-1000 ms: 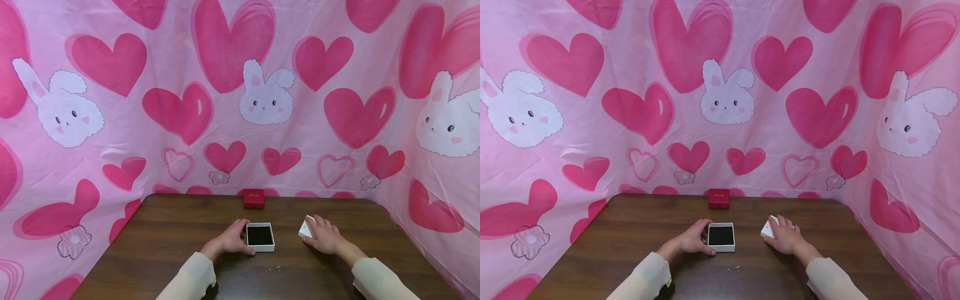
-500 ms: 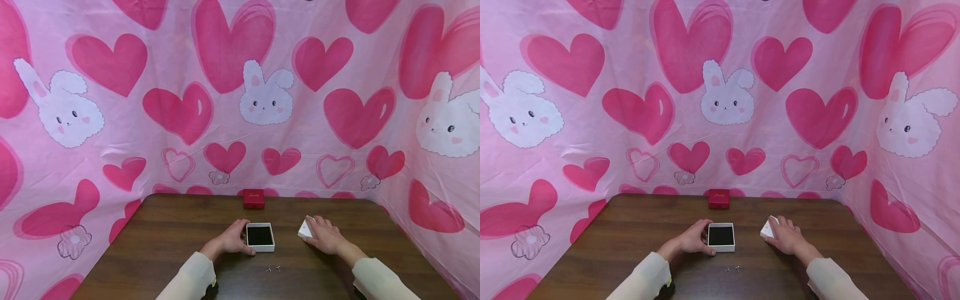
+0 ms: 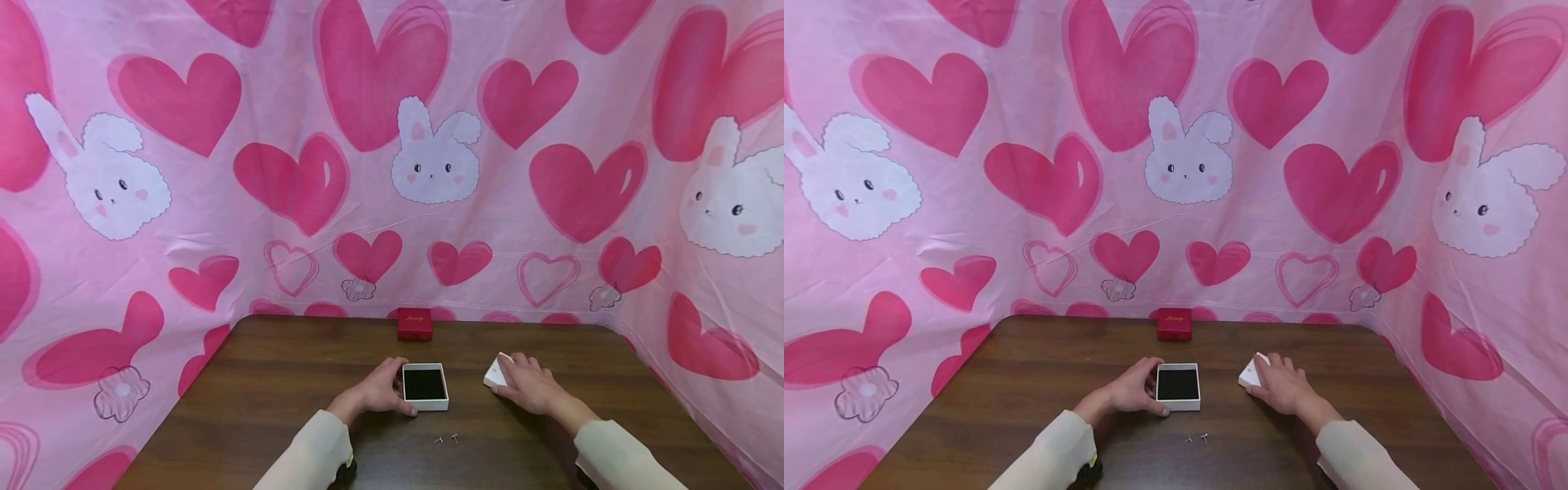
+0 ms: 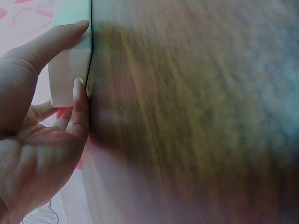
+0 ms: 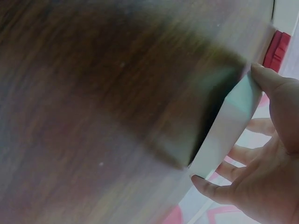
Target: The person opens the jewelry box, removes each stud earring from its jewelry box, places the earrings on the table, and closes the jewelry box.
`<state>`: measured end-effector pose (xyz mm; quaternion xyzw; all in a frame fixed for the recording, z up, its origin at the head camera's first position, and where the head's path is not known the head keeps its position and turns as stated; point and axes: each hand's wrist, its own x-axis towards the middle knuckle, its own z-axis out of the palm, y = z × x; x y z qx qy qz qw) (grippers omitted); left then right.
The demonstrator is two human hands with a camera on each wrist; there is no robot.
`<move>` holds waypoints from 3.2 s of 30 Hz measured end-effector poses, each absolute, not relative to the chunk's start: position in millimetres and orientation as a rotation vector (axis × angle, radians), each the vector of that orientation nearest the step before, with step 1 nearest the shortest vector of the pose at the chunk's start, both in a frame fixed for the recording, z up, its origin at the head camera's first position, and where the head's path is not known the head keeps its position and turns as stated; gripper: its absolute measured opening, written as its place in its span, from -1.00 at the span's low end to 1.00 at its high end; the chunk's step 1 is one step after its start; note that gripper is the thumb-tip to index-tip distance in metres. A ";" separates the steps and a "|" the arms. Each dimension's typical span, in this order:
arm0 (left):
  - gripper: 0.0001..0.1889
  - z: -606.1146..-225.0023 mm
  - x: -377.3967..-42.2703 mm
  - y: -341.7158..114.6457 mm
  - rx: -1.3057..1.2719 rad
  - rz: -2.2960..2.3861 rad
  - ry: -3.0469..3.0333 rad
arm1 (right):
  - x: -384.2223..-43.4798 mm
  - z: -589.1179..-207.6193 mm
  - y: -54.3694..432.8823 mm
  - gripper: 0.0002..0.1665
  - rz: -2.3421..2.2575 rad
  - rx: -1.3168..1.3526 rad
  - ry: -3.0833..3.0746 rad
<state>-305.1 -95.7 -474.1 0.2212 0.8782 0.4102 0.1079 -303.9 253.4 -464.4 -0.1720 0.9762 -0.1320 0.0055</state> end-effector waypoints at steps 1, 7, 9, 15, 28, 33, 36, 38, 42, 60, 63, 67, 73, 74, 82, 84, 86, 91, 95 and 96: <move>-0.10 -474.4 -305.2 -95.8 0.653 1.207 2.584 | -304.4 -464.3 253.4 -0.04 -0.407 -0.542 3.056; -0.08 -477.8 -306.9 -96.6 0.647 1.206 2.582 | -303.0 -459.2 251.1 -0.09 -0.392 -0.579 3.027; -0.08 -478.0 -307.2 -96.7 0.641 1.203 2.584 | -302.3 -456.0 249.5 -0.10 -0.391 -0.598 3.014; -0.09 -475.8 -306.3 -96.1 0.645 1.216 2.581 | -301.2 -450.3 244.0 -0.11 -0.361 -0.626 2.991; -0.09 -476.4 -306.8 -96.8 0.641 1.214 2.575 | -297.4 -450.2 235.0 -0.13 -0.361 -0.657 2.968; -0.09 -475.4 -306.1 -96.7 0.651 1.222 2.574 | -296.0 -449.2 231.0 -0.12 -0.364 -0.658 2.954; -0.09 -475.8 -305.8 -96.9 0.648 1.228 2.571 | -295.0 -448.8 228.9 -0.12 -0.365 -0.656 2.949; -0.09 -476.0 -305.6 -97.1 0.647 1.232 2.567 | -294.3 -448.7 227.8 -0.12 -0.367 -0.661 2.946; -0.08 -476.4 -305.4 -97.5 0.644 1.235 2.564 | -293.6 -448.4 226.2 -0.11 -0.365 -0.674 2.939; -0.09 -475.8 -305.3 -96.0 0.609 1.227 2.549 | -291.3 -450.4 223.6 -0.01 -0.420 -0.646 2.931; -0.09 -475.8 -305.3 -95.9 0.618 1.224 2.559 | -290.8 -449.6 222.9 -0.01 -0.410 -0.679 2.946; -0.09 -474.8 -304.8 -95.8 0.624 1.224 2.561 | -291.2 -449.4 222.2 -0.01 -0.409 -0.723 2.961; -0.10 -474.5 -305.6 -96.3 0.626 1.228 2.558 | -290.1 -447.3 219.8 -0.06 -0.411 -0.808 3.001; -0.10 -474.9 -305.9 -96.3 0.625 1.227 2.559 | -289.9 -446.8 219.2 -0.07 -0.407 -0.821 3.008; -0.11 -476.1 -304.4 -96.3 0.617 1.227 2.559 | -285.3 -441.1 211.7 -0.04 -0.405 -0.848 3.020; -0.11 -475.8 -303.8 -96.2 0.614 1.232 2.558 | -284.9 -440.7 210.0 -0.04 -0.399 -0.851 3.033; -0.10 -475.0 -303.3 -96.2 0.612 1.234 2.558 | -284.8 -440.4 208.3 -0.04 -0.393 -0.853 3.045; -0.09 -474.0 -303.3 -96.3 0.605 1.232 2.555 | -284.3 -440.6 205.6 -0.04 -0.392 -0.879 3.070; -0.09 -474.1 -303.4 -96.1 0.608 1.232 2.557 | -284.0 -440.2 203.9 -0.07 -0.397 -0.928 3.096; -0.09 -474.0 -303.4 -96.1 0.610 1.232 2.559 | -284.0 -440.0 203.5 -0.08 -0.405 -0.933 3.096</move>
